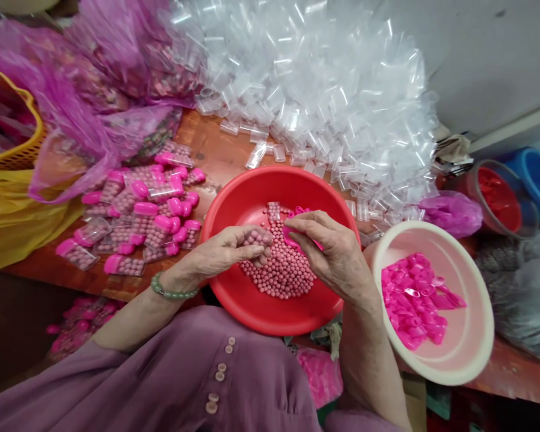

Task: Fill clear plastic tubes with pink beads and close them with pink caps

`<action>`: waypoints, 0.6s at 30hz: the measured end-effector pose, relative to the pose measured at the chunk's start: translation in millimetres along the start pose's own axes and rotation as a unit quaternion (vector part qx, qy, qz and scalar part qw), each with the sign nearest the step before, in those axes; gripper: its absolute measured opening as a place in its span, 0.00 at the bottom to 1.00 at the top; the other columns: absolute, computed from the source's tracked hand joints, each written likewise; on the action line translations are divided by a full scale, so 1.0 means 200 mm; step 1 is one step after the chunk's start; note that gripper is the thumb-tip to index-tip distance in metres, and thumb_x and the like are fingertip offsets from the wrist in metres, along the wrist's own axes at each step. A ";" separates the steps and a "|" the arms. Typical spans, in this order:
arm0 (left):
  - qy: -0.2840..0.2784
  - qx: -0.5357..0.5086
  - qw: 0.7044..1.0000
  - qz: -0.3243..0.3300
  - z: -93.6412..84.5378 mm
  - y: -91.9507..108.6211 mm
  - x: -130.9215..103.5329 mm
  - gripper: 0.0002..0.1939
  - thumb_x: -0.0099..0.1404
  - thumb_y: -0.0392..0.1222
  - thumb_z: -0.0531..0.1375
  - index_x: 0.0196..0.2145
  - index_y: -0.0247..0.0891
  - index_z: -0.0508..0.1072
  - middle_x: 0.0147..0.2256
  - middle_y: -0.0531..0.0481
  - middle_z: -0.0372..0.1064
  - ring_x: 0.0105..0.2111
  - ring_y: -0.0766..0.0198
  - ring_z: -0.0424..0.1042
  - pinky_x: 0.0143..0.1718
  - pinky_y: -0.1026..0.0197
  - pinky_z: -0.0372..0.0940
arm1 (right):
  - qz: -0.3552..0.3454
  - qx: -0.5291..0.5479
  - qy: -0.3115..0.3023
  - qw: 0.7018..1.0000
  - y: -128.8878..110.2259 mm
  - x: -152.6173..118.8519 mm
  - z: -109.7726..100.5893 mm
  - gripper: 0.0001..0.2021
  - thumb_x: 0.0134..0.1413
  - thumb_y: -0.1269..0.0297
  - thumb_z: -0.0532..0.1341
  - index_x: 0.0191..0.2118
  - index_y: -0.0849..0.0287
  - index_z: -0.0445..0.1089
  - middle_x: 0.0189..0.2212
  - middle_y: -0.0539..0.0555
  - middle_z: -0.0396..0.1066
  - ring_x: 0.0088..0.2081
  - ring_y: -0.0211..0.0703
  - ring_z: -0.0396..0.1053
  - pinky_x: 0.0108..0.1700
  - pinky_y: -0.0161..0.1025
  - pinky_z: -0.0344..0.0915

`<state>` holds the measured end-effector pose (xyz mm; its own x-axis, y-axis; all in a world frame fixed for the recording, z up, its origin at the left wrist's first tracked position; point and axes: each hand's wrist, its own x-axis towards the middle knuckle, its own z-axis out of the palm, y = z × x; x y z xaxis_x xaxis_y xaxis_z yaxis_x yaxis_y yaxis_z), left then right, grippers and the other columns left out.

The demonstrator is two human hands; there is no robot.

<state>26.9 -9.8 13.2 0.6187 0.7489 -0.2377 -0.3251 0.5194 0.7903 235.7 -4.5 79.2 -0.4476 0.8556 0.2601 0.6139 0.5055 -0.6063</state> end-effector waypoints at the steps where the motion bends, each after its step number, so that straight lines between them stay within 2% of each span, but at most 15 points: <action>1: -0.001 -0.012 1.000 0.001 0.00 0.00 0.00 0.15 0.57 0.42 0.69 0.40 0.33 0.71 0.32 0.51 0.71 0.33 0.68 0.71 0.40 0.62 0.65 | 0.012 0.021 0.025 0.999 0.00 0.00 0.01 0.11 0.57 0.71 0.64 0.45 0.52 0.77 0.40 0.53 0.78 0.42 0.42 0.76 0.47 0.39 0.72; 3: -0.007 -0.045 0.999 0.002 -0.01 -0.01 0.00 0.16 0.55 0.38 0.70 0.40 0.33 0.72 0.32 0.51 0.73 0.34 0.67 0.73 0.42 0.61 0.66 | 0.050 0.082 0.074 0.993 0.00 0.00 0.07 0.11 0.56 0.70 0.65 0.44 0.51 0.78 0.40 0.52 0.78 0.43 0.42 0.76 0.49 0.40 0.72; 6: -0.042 -0.102 0.994 -0.009 -0.03 0.00 0.00 0.18 0.55 0.34 0.69 0.43 0.32 0.72 0.36 0.46 0.76 0.37 0.64 0.76 0.45 0.59 0.68 | 0.132 0.186 0.136 0.964 -0.01 0.01 0.16 0.10 0.55 0.67 0.67 0.43 0.51 0.78 0.40 0.51 0.79 0.44 0.42 0.76 0.51 0.44 0.72; 9: -0.086 -0.143 0.986 -0.017 -0.05 0.01 0.00 0.19 0.56 0.32 0.67 0.46 0.31 0.73 0.42 0.40 0.77 0.42 0.59 0.78 0.49 0.57 0.68 | 0.189 0.258 0.166 0.933 -0.02 0.03 0.24 0.09 0.53 0.64 0.68 0.42 0.52 0.78 0.40 0.51 0.80 0.42 0.43 0.77 0.50 0.45 0.73; 13: -0.132 -0.190 0.973 -0.017 -0.07 0.02 -0.01 0.22 0.56 0.30 0.64 0.50 0.30 0.72 0.46 0.36 0.77 0.47 0.53 0.77 0.55 0.52 0.66 | 0.210 0.290 0.173 0.918 -0.02 0.05 0.27 0.10 0.51 0.62 0.69 0.41 0.53 0.78 0.39 0.51 0.80 0.41 0.42 0.77 0.48 0.43 0.74; 18: -0.150 -0.237 0.959 -0.034 -0.08 0.04 -0.02 0.21 0.54 0.30 0.62 0.47 0.30 0.74 0.45 0.37 0.78 0.48 0.51 0.77 0.54 0.53 0.67 | 0.201 0.313 0.194 0.908 -0.01 0.05 0.28 0.09 0.51 0.64 0.69 0.40 0.52 0.78 0.37 0.49 0.80 0.40 0.40 0.77 0.47 0.41 0.74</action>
<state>11.4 -2.1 10.9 0.8047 0.5915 -0.0510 -0.5212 0.7449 0.4165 192.8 -3.0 41.7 0.0688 0.9932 0.0941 0.1323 0.0844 -0.9876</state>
